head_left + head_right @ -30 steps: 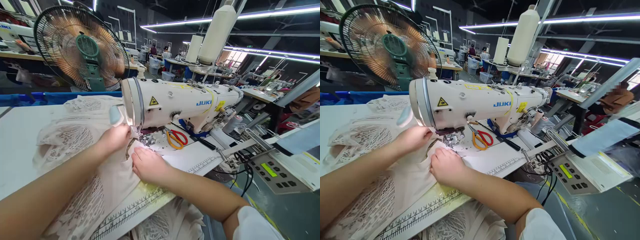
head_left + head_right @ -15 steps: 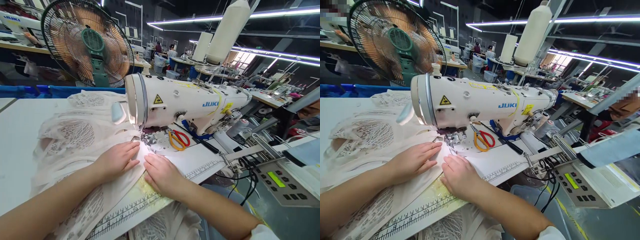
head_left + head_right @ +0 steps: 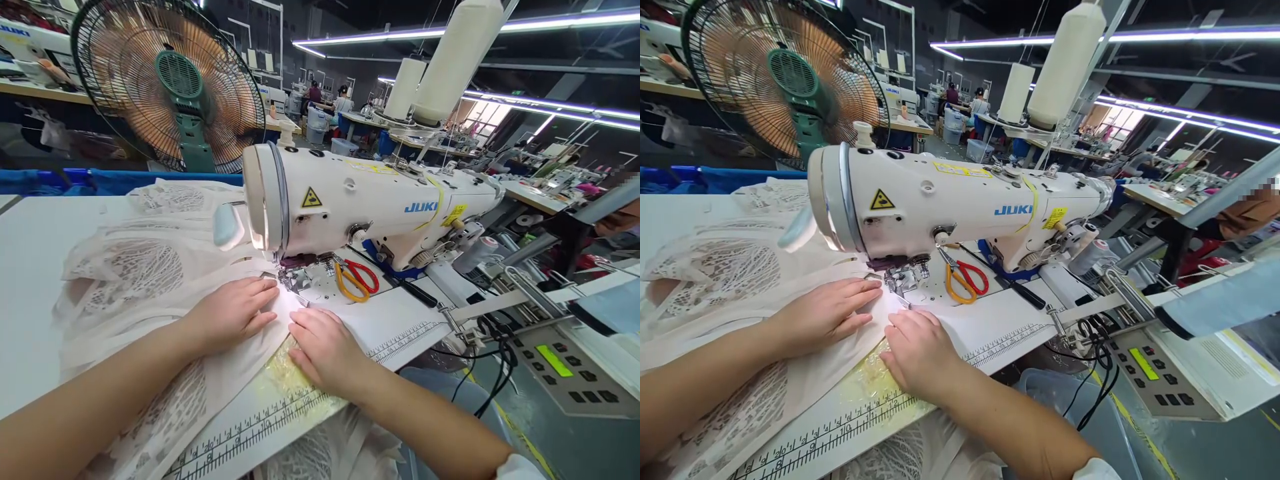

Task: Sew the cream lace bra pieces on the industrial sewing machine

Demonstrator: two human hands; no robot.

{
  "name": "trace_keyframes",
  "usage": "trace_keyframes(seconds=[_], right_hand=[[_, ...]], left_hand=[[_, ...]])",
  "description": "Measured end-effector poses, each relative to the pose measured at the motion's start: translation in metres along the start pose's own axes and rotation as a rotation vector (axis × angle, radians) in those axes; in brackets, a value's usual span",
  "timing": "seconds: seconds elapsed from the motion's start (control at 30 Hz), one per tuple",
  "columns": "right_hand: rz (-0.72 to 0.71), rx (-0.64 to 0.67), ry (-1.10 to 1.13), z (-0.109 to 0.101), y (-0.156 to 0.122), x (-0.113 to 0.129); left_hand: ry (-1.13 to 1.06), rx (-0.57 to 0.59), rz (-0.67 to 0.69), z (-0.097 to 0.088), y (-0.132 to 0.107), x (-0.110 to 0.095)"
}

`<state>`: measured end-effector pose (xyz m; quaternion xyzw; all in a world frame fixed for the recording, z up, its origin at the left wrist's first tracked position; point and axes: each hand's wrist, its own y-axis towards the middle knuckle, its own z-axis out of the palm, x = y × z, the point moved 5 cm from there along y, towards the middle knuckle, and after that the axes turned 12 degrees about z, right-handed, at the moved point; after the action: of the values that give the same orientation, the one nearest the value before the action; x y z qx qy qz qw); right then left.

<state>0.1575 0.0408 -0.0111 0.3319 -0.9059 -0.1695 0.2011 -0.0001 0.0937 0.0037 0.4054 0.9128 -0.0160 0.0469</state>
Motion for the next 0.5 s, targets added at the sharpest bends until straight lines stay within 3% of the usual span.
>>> trace_keyframes(seconds=[0.27, 0.5], right_hand=[[0.012, 0.027, 0.012, -0.001, 0.001, 0.001], [0.036, 0.04, 0.022, 0.004, 0.004, 0.0]], left_hand=[[0.001, -0.003, 0.029, 0.0, 0.0, 0.007], [0.092, -0.098, 0.049, 0.01, -0.001, 0.024]])
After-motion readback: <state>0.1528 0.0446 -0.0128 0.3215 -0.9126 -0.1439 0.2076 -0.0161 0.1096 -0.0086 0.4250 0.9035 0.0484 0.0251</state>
